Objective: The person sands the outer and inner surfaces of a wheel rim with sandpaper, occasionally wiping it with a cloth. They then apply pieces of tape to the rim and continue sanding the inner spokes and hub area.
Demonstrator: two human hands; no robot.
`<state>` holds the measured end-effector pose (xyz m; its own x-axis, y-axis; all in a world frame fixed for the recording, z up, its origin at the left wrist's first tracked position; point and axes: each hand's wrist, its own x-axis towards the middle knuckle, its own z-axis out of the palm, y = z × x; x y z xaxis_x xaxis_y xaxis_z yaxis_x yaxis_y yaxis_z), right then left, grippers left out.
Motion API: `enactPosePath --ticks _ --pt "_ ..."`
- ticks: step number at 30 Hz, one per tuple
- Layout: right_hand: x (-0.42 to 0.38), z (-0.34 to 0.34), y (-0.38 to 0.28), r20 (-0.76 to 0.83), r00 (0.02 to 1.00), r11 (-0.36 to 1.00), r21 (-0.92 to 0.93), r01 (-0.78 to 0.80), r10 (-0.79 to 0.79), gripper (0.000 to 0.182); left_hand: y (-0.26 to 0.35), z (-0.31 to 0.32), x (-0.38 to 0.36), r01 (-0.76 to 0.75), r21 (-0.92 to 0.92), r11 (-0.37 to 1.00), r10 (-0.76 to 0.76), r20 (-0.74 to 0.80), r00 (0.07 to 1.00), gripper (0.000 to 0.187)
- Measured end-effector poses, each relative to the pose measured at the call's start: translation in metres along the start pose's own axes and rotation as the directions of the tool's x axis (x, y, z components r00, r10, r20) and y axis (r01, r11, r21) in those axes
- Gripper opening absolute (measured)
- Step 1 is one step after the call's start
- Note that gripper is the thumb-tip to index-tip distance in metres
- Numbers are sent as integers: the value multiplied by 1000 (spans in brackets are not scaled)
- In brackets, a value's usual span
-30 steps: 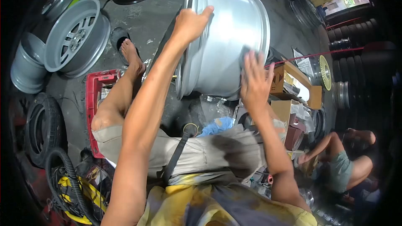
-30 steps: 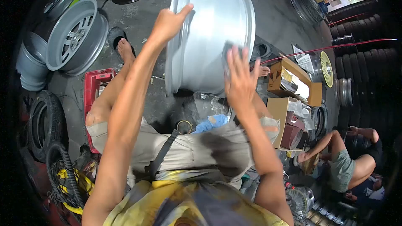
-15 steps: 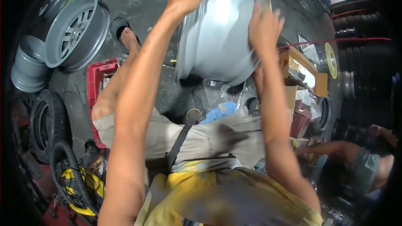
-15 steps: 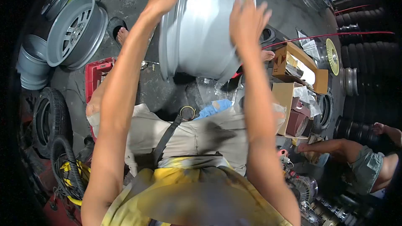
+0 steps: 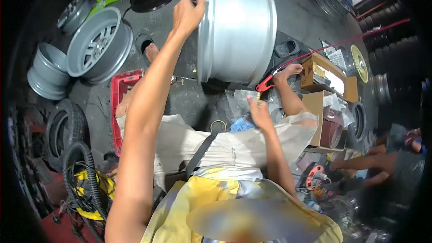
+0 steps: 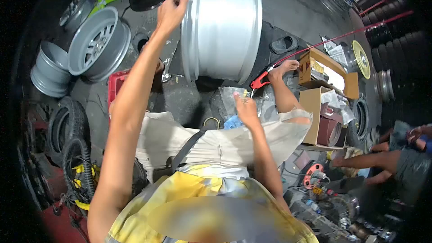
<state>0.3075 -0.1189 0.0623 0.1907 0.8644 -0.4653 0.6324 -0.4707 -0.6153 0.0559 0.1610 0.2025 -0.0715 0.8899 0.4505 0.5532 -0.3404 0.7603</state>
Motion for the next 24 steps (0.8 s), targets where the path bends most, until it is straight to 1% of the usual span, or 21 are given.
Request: enactPosePath --ticks 1,2,3,4,5,6,7,8,9,10,11,13,15,16,17,18,19,21,22,23,24 --pt "-10 -9 -3 -7 1000 965 261 -26 29 41 -9 -2 -11 -111 -69 991 104 -105 989 44" --pt "-20 -17 -5 -15 998 862 505 -43 58 37 7 -18 -33 -179 9 984 178 -182 967 37" --pt "-30 -20 -8 -74 995 661 750 8 72 37 21 -30 -55 -221 -29 975 209 -220 953 28" --pt "-43 -27 -18 -80 994 640 768 14 75 37 33 -41 -78 -256 7 967 252 -200 947 21" --pt "-59 -36 -31 -82 996 544 837 61 16 37 44 -47 -103 -274 -57 960 262 -155 952 17" --pt "-68 -40 -36 -91 995 442 891 102 -46 38 54 -53 -128 -281 -117 952 278 -44 960 14" --pt "-69 -37 -31 -96 994 425 899 110 -54 38 71 -63 -154 -372 -11 928 371 104 923 12" --pt "-66 -32 -23 -93 993 450 886 116 -73 37 80 -63 -179 -324 -163 932 353 203 913 16" --pt "-65 -26 -19 -89 992 474 872 123 -95 38 91 -65 -200 -304 -207 930 359 338 870 21" --pt "-66 -21 -19 -107 985 509 845 161 -134 35 95 -64 -217 -389 -196 900 436 428 792 31" --pt "-68 -17 -21 -113 982 491 853 174 -152 35 99 -63 -235 -431 -172 886 457 487 744 42" --pt "-72 -10 -24 -25 981 618 773 142 -195 31 97 -57 -259 -418 -149 896 417 603 680 52" --pt "-77 -6 -28 -4 973 593 792 145 -232 34 86 -49 -276 -304 -116 946 300 673 676 52" --pt "-82 -9 -33 30 960 655 737 167 -279 36 84 -48 -281 -317 -118 941 310 676 669 52" --pt "-88 -13 -35 69 946 712 677 189 -317 37 82 -47 -287 -205 -83 975 206 684 700 50" --pt "-92 -18 -35 148 943 718 685 120 -298 37 79 -46 -293 -88 -47 995 96 688 719 47" --pt "-92 -18 -32 142 943 714 689 122 -299 37 69 -43 -300 -94 -46 995 100 691 716 47" --pt "-86 -12 -26 117 907 653 731 197 -405 34 52 -40 -311 313 -219 924 -79 692 717 39" --pt "-84 -10 -25 118 904 648 735 199 -410 34 47 -41 -314 477 -273 836 -139 734 665 33" --pt "-81 -10 -26 117 889 630 746 215 -442 33 43 -42 -315 473 -271 838 -140 732 667 33" --pt "-80 -11 -27 114 873 611 756 233 -474 33 39 -42 -315 527 -294 798 -151 748 646 32"
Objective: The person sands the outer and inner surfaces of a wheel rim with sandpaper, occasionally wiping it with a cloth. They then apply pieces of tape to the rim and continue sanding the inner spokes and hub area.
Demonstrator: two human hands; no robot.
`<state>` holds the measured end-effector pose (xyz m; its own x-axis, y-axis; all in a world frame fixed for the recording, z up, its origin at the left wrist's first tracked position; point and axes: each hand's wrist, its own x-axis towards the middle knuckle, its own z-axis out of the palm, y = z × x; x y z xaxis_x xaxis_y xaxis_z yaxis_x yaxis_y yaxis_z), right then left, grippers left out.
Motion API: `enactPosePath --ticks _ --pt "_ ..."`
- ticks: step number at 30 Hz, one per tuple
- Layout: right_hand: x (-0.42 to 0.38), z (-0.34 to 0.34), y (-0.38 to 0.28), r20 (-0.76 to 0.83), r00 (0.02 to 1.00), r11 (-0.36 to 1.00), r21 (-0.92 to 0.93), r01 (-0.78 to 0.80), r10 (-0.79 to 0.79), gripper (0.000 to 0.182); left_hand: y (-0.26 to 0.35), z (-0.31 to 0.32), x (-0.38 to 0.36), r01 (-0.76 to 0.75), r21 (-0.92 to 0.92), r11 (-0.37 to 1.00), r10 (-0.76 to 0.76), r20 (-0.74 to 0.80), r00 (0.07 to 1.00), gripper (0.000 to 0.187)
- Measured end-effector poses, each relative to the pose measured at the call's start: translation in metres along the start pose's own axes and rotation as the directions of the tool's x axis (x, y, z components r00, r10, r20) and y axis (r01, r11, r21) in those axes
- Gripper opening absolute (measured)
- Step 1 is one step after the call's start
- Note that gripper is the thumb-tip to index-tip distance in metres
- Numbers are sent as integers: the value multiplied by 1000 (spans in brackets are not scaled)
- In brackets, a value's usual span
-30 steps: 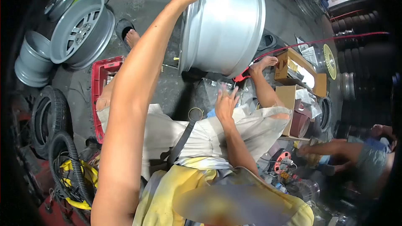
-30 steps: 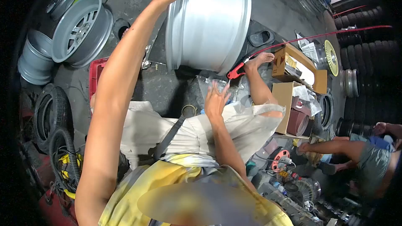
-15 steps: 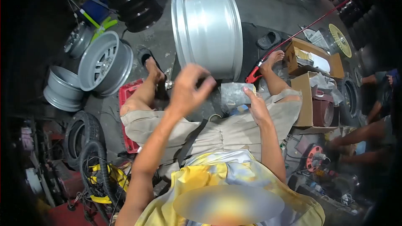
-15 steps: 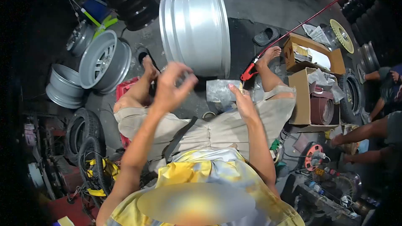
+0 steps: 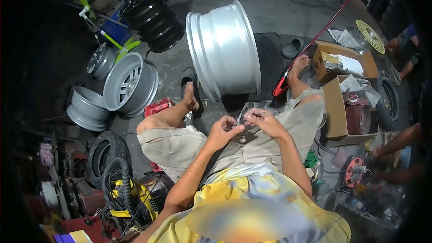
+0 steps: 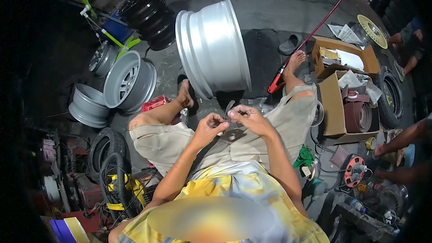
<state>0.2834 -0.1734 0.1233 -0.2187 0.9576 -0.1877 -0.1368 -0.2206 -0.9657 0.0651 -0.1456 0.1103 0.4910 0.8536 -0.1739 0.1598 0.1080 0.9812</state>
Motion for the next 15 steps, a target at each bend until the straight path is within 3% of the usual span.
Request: enactPosePath --ticks 3,4,5,7,8,9,11,13,15 --pt "-3 8 -6 4 1000 1000 0 0 0 38 -1 1 0 43 -138 990 -36 54 998 28" --pt "-2 8 -5 49 999 999 46 -21 19 50 3 5 0 85 -217 973 -88 -1 996 33" --pt "-4 10 -7 45 999 999 43 -14 12 50 8 8 -1 121 -297 947 -142 -50 989 38" --pt "-11 15 -8 78 997 997 -80 15 -9 61 16 8 -2 146 -343 928 -179 -65 982 45" --pt "-11 19 -1 52 991 983 -136 125 -119 69 6 4 0 177 -428 886 -214 -39 976 46" --pt "-18 25 -10 35 993 959 -260 115 -110 69 0 3 2 206 -510 835 -246 -11 969 47" --pt "-25 38 -10 -40 966 861 -463 208 -255 58 3 8 1 204 -483 852 -255 -41 966 50" --pt "-26 45 -5 -62 944 801 -549 239 -324 50 3 10 2 231 -363 903 -264 -44 963 52" --pt "-20 43 6 -52 915 730 -622 284 -401 44 -1 11 7 227 -402 887 -234 33 972 52"
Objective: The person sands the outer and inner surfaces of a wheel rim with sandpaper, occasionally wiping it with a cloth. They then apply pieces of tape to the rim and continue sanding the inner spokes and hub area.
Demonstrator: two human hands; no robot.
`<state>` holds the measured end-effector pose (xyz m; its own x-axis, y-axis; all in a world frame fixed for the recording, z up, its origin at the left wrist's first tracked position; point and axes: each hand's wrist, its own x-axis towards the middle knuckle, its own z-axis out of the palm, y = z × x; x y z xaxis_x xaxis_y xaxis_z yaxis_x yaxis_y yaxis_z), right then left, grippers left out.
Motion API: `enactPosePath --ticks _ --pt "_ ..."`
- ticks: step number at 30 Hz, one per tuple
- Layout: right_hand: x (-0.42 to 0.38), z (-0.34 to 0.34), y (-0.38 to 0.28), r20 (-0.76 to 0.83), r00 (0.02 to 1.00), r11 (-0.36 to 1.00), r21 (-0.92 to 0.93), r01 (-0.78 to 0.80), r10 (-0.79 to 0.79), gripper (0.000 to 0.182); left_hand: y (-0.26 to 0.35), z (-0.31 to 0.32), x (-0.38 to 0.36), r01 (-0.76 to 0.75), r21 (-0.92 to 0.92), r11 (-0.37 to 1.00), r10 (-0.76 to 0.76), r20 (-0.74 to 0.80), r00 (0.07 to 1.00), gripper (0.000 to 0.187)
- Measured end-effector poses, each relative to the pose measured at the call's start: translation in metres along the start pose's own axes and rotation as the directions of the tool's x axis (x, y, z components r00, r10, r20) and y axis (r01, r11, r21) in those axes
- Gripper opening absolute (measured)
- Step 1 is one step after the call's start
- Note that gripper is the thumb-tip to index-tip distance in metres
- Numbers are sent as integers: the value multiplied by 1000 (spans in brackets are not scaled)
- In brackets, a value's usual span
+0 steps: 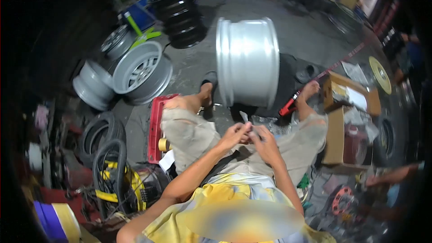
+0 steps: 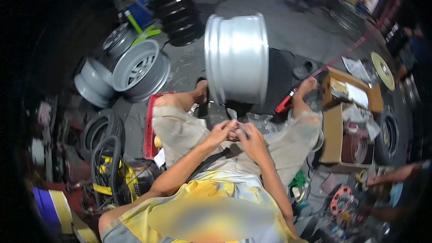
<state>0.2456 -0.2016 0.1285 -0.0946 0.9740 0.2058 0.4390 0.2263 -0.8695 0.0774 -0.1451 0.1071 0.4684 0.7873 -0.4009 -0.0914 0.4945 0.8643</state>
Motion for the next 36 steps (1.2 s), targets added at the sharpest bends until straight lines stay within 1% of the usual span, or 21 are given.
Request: enactPosePath --ticks 2,3,4,5,6,8,9,10,11,12,14,16,18,19,22,24,26,27,30,32,36 --pt "0 -3 28 -108 981 984 100 -150 161 31 3 5 5 -38 -11 999 38 50 998 51" --pt "2 -5 27 -75 985 985 93 -149 156 31 0 3 12 -51 26 998 49 57 997 49" --pt "1 -9 19 -120 950 930 272 -248 289 30 0 2 16 -57 60 997 53 66 996 47" --pt "-1 -13 13 -143 892 834 444 -328 428 31 -2 5 17 -123 43 992 122 15 992 50" --pt "-3 -16 7 -119 895 834 431 -345 431 31 -1 7 18 -132 35 991 133 -17 991 51" --pt "-7 -21 0 -208 840 763 564 -316 502 32 2 7 13 -119 42 992 120 -25 992 43" --pt "-11 -24 -3 -177 855 761 567 -316 488 31 6 6 8 -116 26 993 117 -36 993 43" --pt "-16 -21 -7 -165 856 762 559 -327 489 31 12 4 4 -79 -1 997 79 93 993 44" --pt "-21 -17 -13 -164 856 678 689 -256 490 30 16 4 0 -44 -21 999 48 223 974 45" --pt "-22 -15 -21 -164 857 574 800 -174 488 30 17 6 -1 -51 -30 998 57 214 975 45" --pt "-29 -16 -21 -117 876 536 825 -176 467 30 17 12 -1 -112 6 994 104 326 940 46" --pt "-32 -17 -20 -76 890 491 853 -175 450 30 21 19 -3 -148 -30 989 149 335 930 45" --pt "-34 -22 -21 -163 847 502 854 -135 506 30 27 25 -4 -230 65 971 188 386 903 41" --pt "-36 -27 -20 -170 849 507 853 -127 500 29 23 34 -4 -262 -31 965 255 361 897 40" --pt "-42 -32 -28 -226 827 567 813 -131 515 29 31 41 -15 -280 -21 960 261 431 864 40" --pt "-47 -30 -34 -214 822 564 812 -151 528 30 34 38 -20 -263 15 965 228 457 860 41" --pt "-51 -29 -38 -213 854 638 752 -167 475 30 30 36 -20 -161 -96 982 188 492 850 41" --pt "-52 -29 -39 -218 850 634 756 -164 480 30 30 35 -19 -108 -148 983 169 512 842 41" --pt "-54 -31 -45 -217 833 658 721 -216 510 31 35 31 -23 -57 -119 991 111 523 845 40" --pt "-53 -33 -53 -164 873 669 710 -220 460 30 46 31 -33 -73 -115 991 123 516 848 40" --pt "-48 -34 -54 -279 816 722 654 -224 507 34 55 30 -34 -91 -102 991 127 433 892 39"
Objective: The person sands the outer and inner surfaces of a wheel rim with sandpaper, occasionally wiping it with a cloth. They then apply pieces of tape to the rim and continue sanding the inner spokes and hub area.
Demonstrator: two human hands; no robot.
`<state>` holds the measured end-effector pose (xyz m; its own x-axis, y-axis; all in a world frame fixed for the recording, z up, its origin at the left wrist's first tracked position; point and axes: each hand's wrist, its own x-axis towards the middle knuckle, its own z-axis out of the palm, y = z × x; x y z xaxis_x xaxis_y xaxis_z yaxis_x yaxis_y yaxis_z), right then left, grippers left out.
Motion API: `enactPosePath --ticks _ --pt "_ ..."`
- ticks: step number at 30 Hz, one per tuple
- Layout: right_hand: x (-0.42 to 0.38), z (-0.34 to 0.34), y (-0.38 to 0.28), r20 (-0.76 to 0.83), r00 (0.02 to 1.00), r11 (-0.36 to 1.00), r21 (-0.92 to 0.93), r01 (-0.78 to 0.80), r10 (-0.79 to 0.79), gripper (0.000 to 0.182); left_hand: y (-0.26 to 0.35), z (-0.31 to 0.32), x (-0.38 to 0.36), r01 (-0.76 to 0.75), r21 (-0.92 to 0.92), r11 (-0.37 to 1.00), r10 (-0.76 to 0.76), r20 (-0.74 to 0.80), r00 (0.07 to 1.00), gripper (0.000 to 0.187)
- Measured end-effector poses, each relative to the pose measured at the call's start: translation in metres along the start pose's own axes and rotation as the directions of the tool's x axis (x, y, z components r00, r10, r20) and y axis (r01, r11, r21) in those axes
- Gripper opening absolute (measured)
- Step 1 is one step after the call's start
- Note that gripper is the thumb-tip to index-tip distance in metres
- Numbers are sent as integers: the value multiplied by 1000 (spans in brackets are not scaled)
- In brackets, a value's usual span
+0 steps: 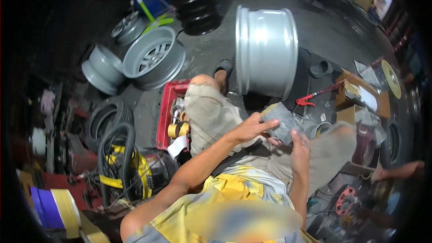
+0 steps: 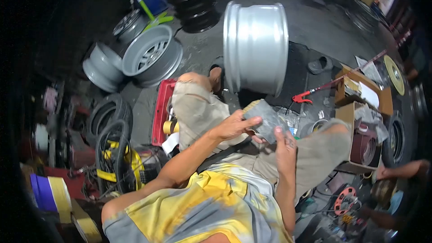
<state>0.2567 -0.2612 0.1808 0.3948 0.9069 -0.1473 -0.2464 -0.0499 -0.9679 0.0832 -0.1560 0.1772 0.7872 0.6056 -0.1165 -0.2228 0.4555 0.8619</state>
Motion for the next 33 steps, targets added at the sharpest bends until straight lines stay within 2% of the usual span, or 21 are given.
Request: enactPosePath --ticks 2,4,6,7,8,9,10,12,13,14,16,17,19,20,21,22,24,26,28,30,33 --pt "6 -1 -2 158 987 985 -169 43 -16 31 7 0 -4 -55 39 998 57 -69 996 38" --pt "11 8 -17 122 992 985 -170 30 -9 29 24 1 -9 -111 50 993 119 -206 971 34" --pt "26 12 -31 247 965 984 -131 123 -88 28 43 -14 -4 -267 246 932 323 -230 918 31" --pt "38 13 -38 285 943 967 -131 217 -172 27 49 -38 2 -261 431 864 393 -253 884 28" --pt "50 15 -47 290 927 949 -133 287 -239 25 59 -61 11 -241 599 763 469 -258 845 26" --pt "66 18 -60 312 900 908 -188 374 -306 24 92 -50 12 -82 835 544 526 -263 809 26" --pt "83 20 -73 338 869 858 -244 452 -362 22 123 -38 16 106 957 270 583 -250 773 27" --pt "129 29 -89 369 786 665 -420 617 -496 22 136 -71 47 -23 996 -86 814 84 575 34" --pt "154 37 -93 370 742 592 -448 670 -559 23 143 -79 56 75 984 -162 798 86 596 40" --pt "182 47 -92 373 691 515 -472 716 -618 26 144 -88 67 76 985 -155 801 80 593 40" --pt "240 62 -76 354 608 324 -602 730 -711 32 134 -117 91 199 917 -345 774 158 613 45" --pt "264 71 -67 356 607 322 -602 730 -711 32 122 -136 96 254 889 -381 719 112 686 54" --pt "306 92 -53 117 630 275 -828 489 -768 42 104 -134 87 229 886 -403 719 152 678 57" --pt "320 100 -46 30 726 394 -824 407 -687 47 95 -132 83 195 882 -429 711 197 675 61" --pt "333 106 -46 -70 801 502 -811 301 -594 52 90 -137 76 199 879 -433 692 182 698 62" --pt "339 105 -58 -34 960 624 -767 152 -276 58 90 -146 75 184 884 -430 669 175 722 64" --pt "330 107 -57 -73 923 598 -781 183 -378 52 106 -162 84 175 836 -521 652 256 714 60" --pt "320 107 -52 -39 889 618 -733 285 -457 48 145 -176 116 129 873 -471 681 267 682 52" --pt "317 105 -32 -51 845 609 -717 340 -532 48 193 -200 158 79 891 -447 647 261 716 40" --pt "294 106 -38 -102 883 625 -744 237 -457 45 226 -226 196 138 977 -162 640 -3 769 35" --pt "273 98 -39 -43 914 656 -710 257 -404 43 222 -213 189 150 981 -123 647 -35 762 39"
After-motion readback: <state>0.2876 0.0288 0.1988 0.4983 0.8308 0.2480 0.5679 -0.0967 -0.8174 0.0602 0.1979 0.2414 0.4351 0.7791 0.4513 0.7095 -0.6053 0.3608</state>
